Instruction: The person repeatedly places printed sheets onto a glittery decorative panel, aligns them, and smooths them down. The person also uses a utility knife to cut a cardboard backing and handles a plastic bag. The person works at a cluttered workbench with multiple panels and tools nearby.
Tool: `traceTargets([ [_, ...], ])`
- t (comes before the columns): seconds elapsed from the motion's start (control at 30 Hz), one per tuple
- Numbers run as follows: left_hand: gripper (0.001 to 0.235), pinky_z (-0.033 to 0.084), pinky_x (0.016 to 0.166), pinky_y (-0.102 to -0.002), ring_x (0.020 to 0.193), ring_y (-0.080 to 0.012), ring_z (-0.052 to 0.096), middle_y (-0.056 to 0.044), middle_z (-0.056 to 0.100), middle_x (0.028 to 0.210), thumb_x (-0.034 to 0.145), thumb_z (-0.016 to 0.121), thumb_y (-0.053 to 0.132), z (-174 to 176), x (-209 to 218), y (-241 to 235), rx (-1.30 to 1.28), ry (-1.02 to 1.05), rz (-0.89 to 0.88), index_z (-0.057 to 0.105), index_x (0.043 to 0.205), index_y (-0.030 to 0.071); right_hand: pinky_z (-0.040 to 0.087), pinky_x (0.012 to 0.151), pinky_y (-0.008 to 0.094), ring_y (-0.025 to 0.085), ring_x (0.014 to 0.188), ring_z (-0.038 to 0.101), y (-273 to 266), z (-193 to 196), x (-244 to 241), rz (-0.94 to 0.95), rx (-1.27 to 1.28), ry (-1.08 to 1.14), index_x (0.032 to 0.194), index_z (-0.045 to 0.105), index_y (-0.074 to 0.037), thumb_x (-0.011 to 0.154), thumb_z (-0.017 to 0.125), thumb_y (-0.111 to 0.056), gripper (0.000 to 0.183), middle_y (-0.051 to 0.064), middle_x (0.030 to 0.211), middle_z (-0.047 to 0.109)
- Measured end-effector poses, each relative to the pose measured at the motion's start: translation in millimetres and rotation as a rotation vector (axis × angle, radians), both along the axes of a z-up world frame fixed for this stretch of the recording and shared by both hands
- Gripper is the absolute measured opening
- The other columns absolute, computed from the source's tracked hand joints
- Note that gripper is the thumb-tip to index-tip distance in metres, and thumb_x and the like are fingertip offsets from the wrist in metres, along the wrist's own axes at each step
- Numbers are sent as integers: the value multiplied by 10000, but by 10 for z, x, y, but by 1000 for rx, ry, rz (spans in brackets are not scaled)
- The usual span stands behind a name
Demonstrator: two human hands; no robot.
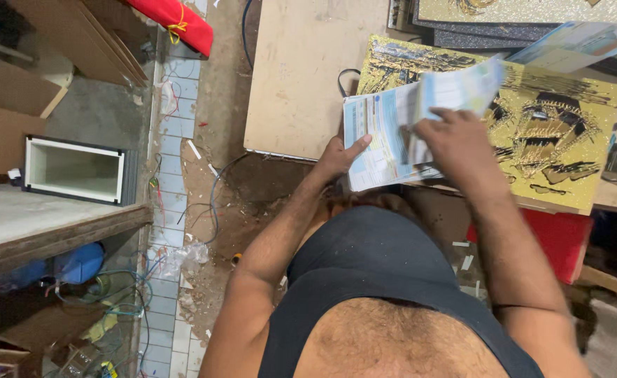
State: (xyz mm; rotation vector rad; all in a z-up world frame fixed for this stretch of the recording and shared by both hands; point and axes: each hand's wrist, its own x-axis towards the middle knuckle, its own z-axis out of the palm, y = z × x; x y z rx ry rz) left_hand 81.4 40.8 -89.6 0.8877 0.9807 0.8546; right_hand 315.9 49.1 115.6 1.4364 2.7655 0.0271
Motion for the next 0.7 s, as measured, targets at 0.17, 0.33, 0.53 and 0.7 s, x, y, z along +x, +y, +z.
traceTargets([
  [0.17, 668, 562, 857, -289, 1019, -150, 653, -125, 699, 1154, 1061, 547, 527, 15, 0, 5, -11, -22, 54, 592, 1375, -61, 542, 776, 388, 230, 1113, 664, -136, -356, -614, 49, -34, 138, 1149, 689, -142, 910, 709, -208, 249, 33, 1142, 724],
  [0.33, 637, 596, 837, -323, 1005, -182, 698, -139, 688, 1179, 1011, 568, 489, 385, -18, -43, -241, -282, 106, 546, 1377, -32, 578, 737, 390, 274, 1051, 669, -205, -296, -663, 124, -100, 329, 1292, 657, -119, 702, 762, -210, 606, 83, 1227, 716],
  [0.53, 505, 587, 828, -350, 987, -209, 696, -157, 707, 1158, 984, 668, 300, 392, 46, -52, -165, -138, 166, 587, 1324, -64, 605, 812, 396, 281, 1016, 729, -215, -290, -276, -40, -84, 667, 1268, 689, -138, 917, 792, -240, 380, 89, 1176, 744],
  [0.7, 442, 579, 894, -332, 1034, -203, 703, -147, 721, 1187, 959, 695, 202, 232, 92, -81, -57, -48, 240, 606, 1296, -70, 544, 1024, 444, 337, 1182, 693, 362, -481, 935, -438, 349, 597, 1260, 706, -57, 1066, 786, -218, 265, 182, 1274, 726],
])
